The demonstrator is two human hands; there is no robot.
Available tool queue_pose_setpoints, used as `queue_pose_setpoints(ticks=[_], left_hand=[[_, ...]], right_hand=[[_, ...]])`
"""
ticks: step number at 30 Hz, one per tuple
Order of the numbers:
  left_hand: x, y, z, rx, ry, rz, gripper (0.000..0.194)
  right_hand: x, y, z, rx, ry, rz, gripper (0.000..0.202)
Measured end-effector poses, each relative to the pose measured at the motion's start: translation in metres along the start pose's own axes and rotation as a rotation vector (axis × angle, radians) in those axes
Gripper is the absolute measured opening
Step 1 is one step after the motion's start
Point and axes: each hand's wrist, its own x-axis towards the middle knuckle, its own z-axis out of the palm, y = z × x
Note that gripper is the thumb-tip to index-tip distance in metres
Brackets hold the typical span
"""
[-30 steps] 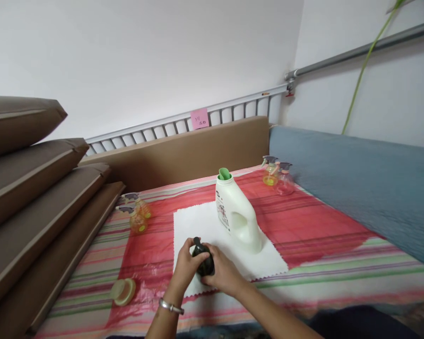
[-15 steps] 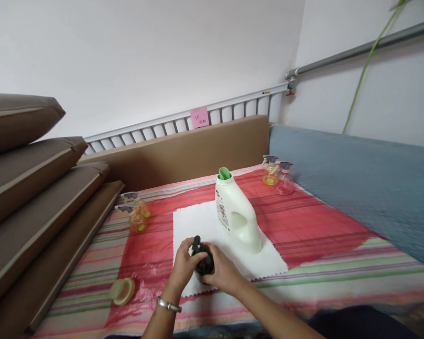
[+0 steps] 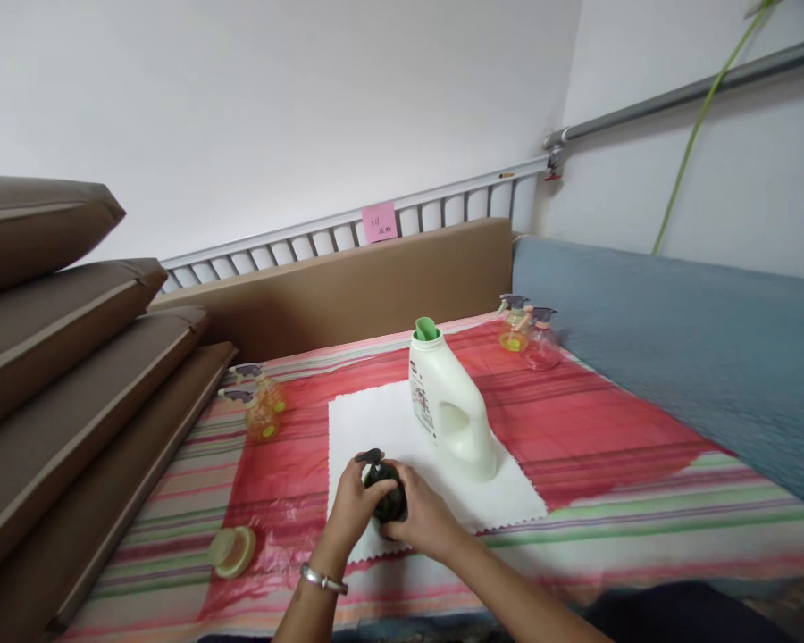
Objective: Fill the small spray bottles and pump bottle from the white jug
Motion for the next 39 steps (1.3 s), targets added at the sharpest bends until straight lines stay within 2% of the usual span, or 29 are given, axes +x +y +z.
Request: queue_pose_setpoints(ticks=[3,5,8,11,17,19,22,24,26,31,36,37,39], left_hand=[[0.0,0.005,-0.008,-0.04,-0.107,0.01,0.039],[-0.001,0.006,-0.01,-0.063,-0.14,0.005,0.043],[-0.003,0.002,-0.001,-0.03,-0.002,-0.007,0.051],[-0.002,-0.001,0.006,0.014,0.101,-0.001,0.039],[0.001,0.007,-0.012,-0.023,-0.093,0.052,0.033],[-0.001,0.007,-0.013,-0.028,-0.127,0.062,0.04],[-0.004,0.002,-0.002,0.02,-0.001,0.043,0.054],[-0.005,-0.002,0.007,0.059,0.095,0.021,0.048],[-0.005,-0.004,0.012,0.071,0.116,0.02,0.038],[-0.002,0.0,0.0,0.041,0.029,0.062,0.036],[0.001,0.005,-0.011,-0.018,-0.152,0.089,0.039],[0.001,0.005,-0.011,-0.024,-0.164,0.095,0.041],[-0.001,0.005,-0.005,-0.009,-0.096,0.09,0.046]], right_hand=[[0.0,-0.003,-0.001,0.003,-0.005,-0.012,0.084],[0.0,-0.004,-0.001,0.005,-0.006,-0.007,0.083],[0.0,-0.003,-0.001,0.009,-0.005,0.011,0.082],[0.0,-0.001,0.0,0.012,0.0,0.02,0.083],[-0.001,-0.003,0.0,0.016,0.008,-0.004,0.083],[-0.001,-0.003,0.0,0.021,0.008,-0.009,0.082],[-0.001,-0.001,0.001,0.027,0.009,-0.003,0.082],[-0.001,0.0,0.001,0.026,0.012,0.006,0.082],[0.0,0.001,0.001,0.024,0.015,0.012,0.082],[-0.001,-0.002,0.0,0.027,0.008,0.008,0.082],[-0.001,-0.003,-0.001,0.031,0.011,-0.017,0.083],[-0.001,-0.002,-0.001,0.03,0.012,-0.019,0.084],[0.0,0.0,0.0,0.026,0.013,-0.016,0.085]])
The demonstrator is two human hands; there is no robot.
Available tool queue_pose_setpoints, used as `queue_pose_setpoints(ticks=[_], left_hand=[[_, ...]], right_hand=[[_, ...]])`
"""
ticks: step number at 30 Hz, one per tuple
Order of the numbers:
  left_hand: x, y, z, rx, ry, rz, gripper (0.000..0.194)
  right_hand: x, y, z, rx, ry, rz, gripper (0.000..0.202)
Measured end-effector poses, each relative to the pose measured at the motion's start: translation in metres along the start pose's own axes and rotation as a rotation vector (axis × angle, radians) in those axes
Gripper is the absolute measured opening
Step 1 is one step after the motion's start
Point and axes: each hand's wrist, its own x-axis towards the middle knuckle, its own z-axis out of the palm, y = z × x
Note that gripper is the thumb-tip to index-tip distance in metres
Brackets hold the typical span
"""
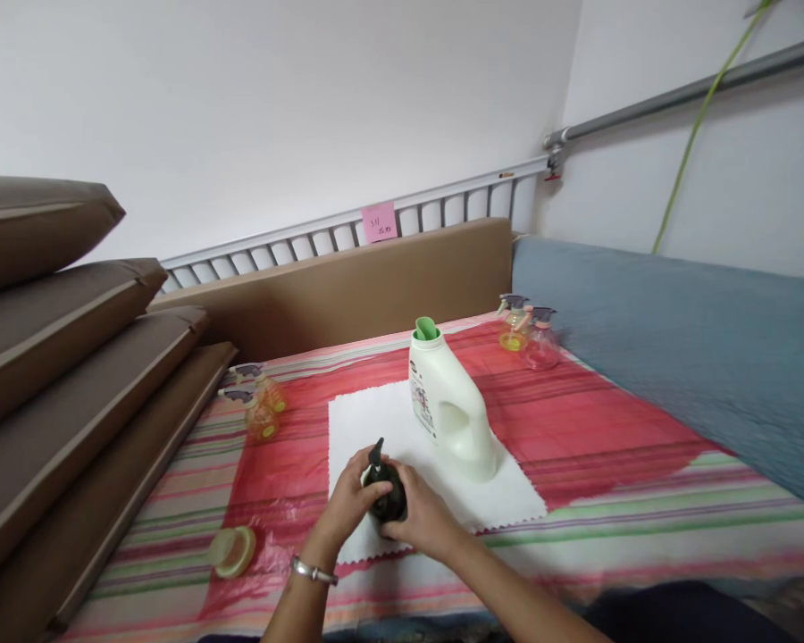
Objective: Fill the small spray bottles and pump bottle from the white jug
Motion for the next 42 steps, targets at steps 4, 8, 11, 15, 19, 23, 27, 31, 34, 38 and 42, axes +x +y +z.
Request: queue_pose_setpoints(ticks=[4,8,11,15,19,23,27,31,34,38,42], left_hand=[[-0.002,-0.003,0.015,0.076,0.233,-0.059,0.04],[0.0,-0.005,0.017,0.079,0.253,-0.047,0.035],[0.001,-0.004,0.011,0.048,0.198,-0.032,0.035],[0.002,-0.004,0.002,-0.022,0.075,-0.028,0.041],[0.005,-0.005,-0.003,-0.084,-0.044,-0.03,0.044],[0.008,-0.005,-0.007,-0.115,-0.089,-0.035,0.046],[0.009,-0.005,-0.008,-0.13,-0.101,-0.047,0.046],[0.006,-0.005,-0.006,-0.137,-0.097,-0.055,0.043],[0.0,-0.008,-0.001,-0.164,-0.086,-0.069,0.045],[-0.009,-0.015,0.004,-0.228,-0.052,-0.085,0.043],[-0.015,-0.014,0.012,-0.227,0.098,-0.059,0.041]], right_hand=[[0.001,0.004,0.002,-0.006,0.003,0.015,0.083],[0.001,0.002,0.002,-0.003,0.001,0.019,0.083],[0.001,-0.002,-0.001,0.004,-0.005,0.015,0.082],[-0.001,-0.006,-0.003,0.006,-0.011,0.011,0.083],[-0.002,-0.006,-0.002,0.001,-0.016,0.016,0.083],[-0.001,-0.004,-0.001,-0.001,-0.019,0.022,0.084],[-0.001,-0.004,-0.001,0.001,-0.021,0.023,0.084],[-0.001,-0.004,-0.001,0.006,-0.024,0.026,0.085],[0.0,-0.005,-0.003,0.008,-0.03,0.029,0.087],[0.001,-0.013,-0.015,0.003,-0.055,0.023,0.083],[-0.002,-0.032,-0.031,-0.024,0.035,0.056,0.06]])
